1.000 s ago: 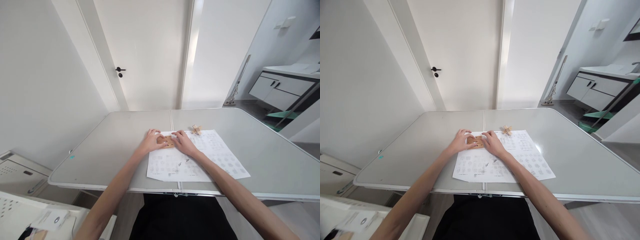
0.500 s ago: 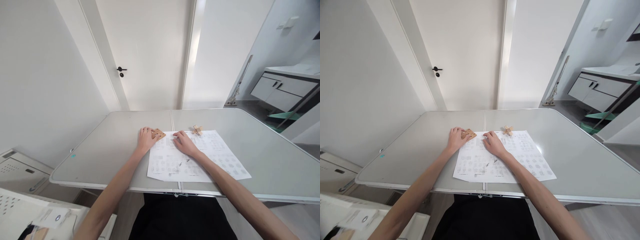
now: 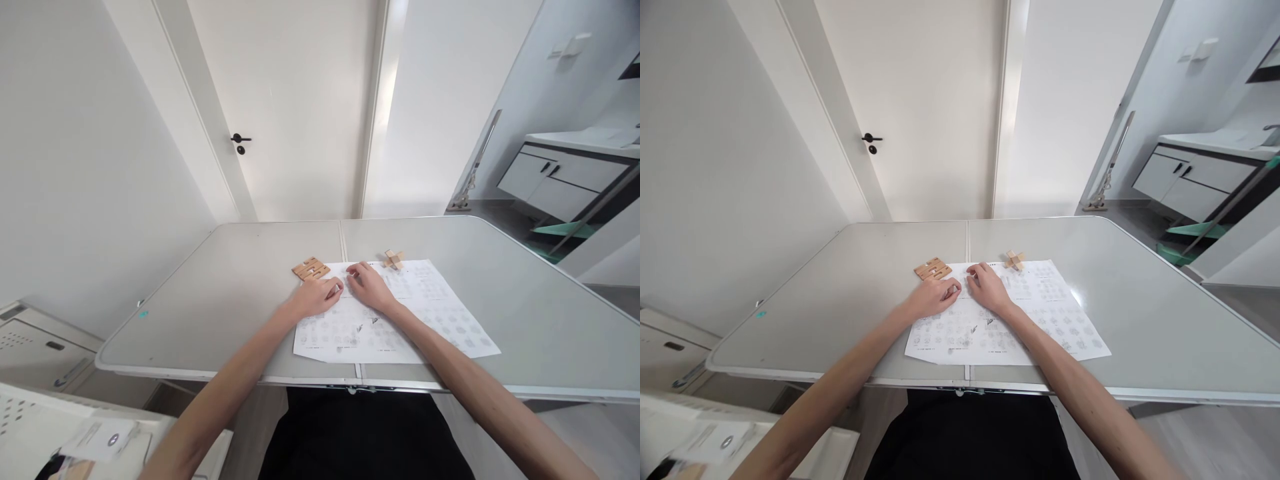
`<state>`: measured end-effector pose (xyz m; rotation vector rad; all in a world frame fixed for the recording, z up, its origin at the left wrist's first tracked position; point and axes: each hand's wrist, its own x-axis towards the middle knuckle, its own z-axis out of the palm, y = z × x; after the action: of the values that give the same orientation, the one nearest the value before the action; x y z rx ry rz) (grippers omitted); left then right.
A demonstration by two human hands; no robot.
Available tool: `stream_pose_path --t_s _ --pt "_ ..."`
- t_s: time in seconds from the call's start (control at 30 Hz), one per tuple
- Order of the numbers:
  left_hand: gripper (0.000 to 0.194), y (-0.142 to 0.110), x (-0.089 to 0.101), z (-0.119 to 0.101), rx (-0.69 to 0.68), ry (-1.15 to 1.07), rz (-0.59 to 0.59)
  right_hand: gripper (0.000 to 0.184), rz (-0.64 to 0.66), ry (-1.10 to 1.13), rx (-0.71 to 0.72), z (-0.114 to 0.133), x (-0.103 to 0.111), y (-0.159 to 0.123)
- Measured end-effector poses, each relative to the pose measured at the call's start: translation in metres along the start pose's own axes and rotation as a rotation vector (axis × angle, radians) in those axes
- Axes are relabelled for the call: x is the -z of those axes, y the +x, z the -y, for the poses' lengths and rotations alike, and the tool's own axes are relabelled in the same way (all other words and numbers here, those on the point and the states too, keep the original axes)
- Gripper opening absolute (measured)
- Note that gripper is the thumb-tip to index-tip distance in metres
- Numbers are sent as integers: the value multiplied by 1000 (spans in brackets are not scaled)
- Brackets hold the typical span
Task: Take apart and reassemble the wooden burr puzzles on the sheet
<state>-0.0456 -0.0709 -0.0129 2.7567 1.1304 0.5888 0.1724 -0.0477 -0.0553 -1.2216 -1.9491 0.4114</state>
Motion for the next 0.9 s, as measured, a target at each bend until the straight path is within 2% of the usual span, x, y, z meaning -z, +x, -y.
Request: stream_pose_path --t_s 0.23,0.47,0.63,0.9 --pt "21 -1 -4 1 -8 2 22 24 -137 160 -250 4 5 3" --pt "18 -1 -3 0 -17 -9 25 36 -253 433 -378 2 9 5" --pt "18 -1 -2 0 -12 -3 34 46 -311 538 -433 0 9 6" --pt "19 -2 -1 -3 1 20 35 51 -409 711 -552 -19 10 13"
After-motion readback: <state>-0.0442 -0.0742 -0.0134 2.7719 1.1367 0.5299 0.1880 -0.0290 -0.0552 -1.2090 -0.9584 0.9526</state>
